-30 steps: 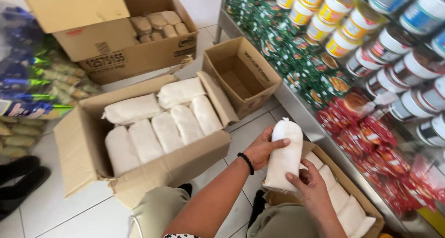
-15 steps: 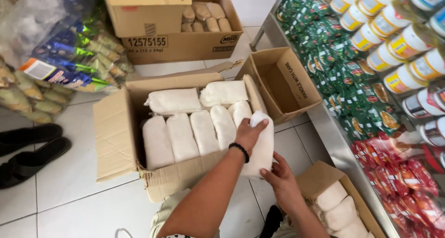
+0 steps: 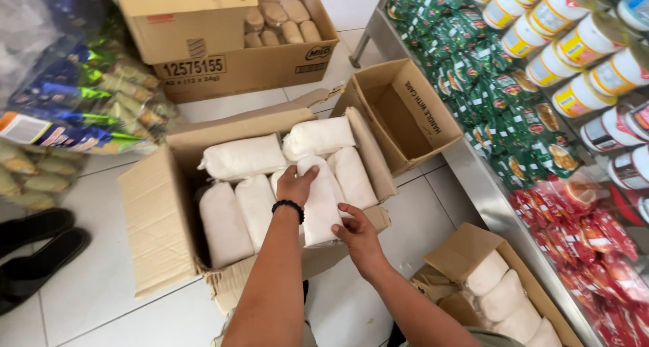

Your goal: Transferring white bags of product from larger cardboard shipping boxes into smaller organizer boxes on the floor.

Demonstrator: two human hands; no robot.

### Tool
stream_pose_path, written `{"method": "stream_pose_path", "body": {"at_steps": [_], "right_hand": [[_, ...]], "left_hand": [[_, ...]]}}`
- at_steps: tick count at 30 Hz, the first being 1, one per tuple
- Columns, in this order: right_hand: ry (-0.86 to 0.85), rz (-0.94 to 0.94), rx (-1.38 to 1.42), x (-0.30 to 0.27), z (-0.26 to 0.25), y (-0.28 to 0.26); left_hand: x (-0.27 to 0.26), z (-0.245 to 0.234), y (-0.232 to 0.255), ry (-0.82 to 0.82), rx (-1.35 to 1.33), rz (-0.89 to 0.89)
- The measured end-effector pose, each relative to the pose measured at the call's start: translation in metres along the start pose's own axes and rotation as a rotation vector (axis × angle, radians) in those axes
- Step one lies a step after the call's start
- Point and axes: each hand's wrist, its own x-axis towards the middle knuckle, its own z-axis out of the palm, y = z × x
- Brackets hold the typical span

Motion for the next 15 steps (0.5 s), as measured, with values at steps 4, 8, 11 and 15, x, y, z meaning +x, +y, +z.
{"method": "stream_pose_path", "body": {"at_steps": [4, 8, 11, 15], "right_hand": [[0.04, -0.066, 0.021, 0.03, -0.026, 0.011], [0.006, -0.231, -0.167, 0.059, -0.041, 0.023], [0.071, -0.215, -0.417, 0.064, -0.038, 0.02], [0.027, -0.289, -0.575, 0.047, -0.031, 0.001]], "left_hand": [[0.018, 0.025, -0.011, -0.013, -0.037, 0.07], [0.039, 0.043, -0.033, 0.004, 0.004, 0.106], [0.06, 0.052, -0.055, 0.042, 0.196, 0.132], [0.035, 0.041, -0.031, 0.045, 0.349, 0.049]]}}
